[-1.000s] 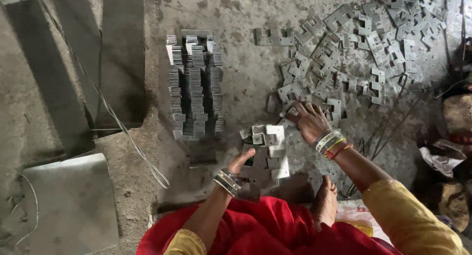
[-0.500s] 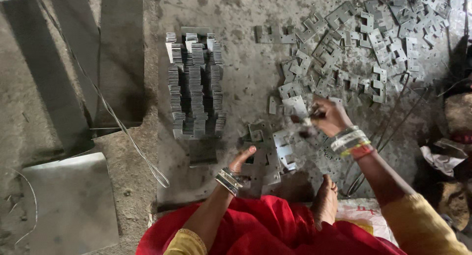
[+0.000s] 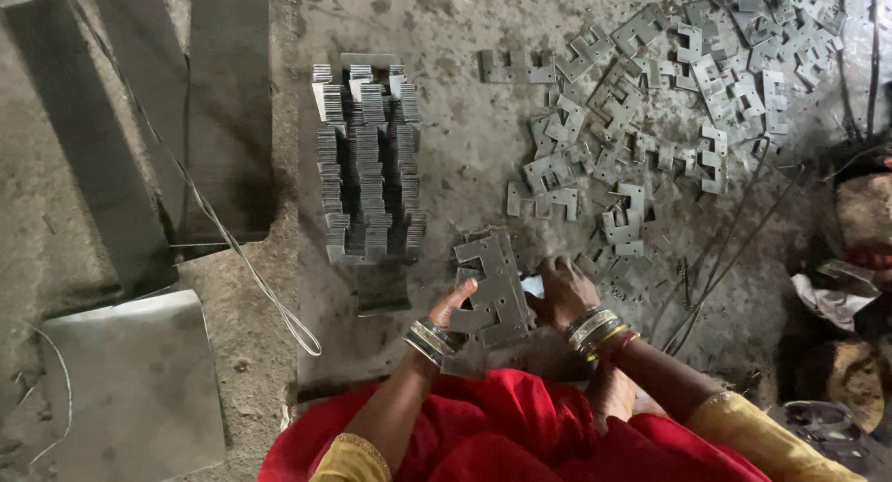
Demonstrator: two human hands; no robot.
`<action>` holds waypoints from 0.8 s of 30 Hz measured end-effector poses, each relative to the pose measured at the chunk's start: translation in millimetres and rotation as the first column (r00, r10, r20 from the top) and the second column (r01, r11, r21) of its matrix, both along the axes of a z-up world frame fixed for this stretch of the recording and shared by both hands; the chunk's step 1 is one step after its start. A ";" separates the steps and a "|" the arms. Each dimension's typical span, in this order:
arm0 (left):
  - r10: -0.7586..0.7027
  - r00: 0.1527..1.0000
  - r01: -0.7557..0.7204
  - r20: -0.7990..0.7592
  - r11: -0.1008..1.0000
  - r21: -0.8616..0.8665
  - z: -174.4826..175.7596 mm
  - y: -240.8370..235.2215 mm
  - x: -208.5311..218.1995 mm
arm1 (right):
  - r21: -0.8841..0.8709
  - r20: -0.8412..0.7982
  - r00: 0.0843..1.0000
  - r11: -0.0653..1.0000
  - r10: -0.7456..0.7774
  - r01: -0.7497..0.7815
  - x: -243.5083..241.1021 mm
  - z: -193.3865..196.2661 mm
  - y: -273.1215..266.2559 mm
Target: The person stacks L-shaped and E-shaped metal pieces by hand from a large pile on the floor into neat piles, and moves long flat metal strips.
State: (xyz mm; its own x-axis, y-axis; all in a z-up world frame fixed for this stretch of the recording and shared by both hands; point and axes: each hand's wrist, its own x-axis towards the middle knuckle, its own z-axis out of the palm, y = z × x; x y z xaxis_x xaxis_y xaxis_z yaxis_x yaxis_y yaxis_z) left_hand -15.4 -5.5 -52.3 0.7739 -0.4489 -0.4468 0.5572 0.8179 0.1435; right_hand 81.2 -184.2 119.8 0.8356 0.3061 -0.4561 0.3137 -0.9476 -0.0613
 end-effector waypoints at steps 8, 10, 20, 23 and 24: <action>-0.032 0.998 0.036 0.049 0.997 -0.073 43.4 13.4 5.5 | 0.032 0.250 0.932 0.960 0.261 -0.277 -16.6 -44.9 -26.5; -0.023 0.998 0.024 0.055 1.000 -0.005 35.1 13.9 6.2 | -0.151 0.055 0.963 0.955 0.265 -0.255 2.4 -35.2 -37.8; -0.267 0.957 0.111 0.115 0.699 0.707 -58.4 0.6 11.9 | 0.658 -0.476 0.879 0.659 -0.010 0.364 24.5 34.8 -46.3; -0.393 0.905 0.157 0.160 0.662 0.733 -23.3 -1.1 23.0 | 0.772 -0.363 0.930 0.576 0.054 0.268 7.5 9.2 -33.0; -0.448 0.872 0.161 0.196 0.641 0.750 -2.6 3.4 28.0 | 0.831 -0.222 0.970 0.539 0.100 0.134 6.0 5.3 -34.5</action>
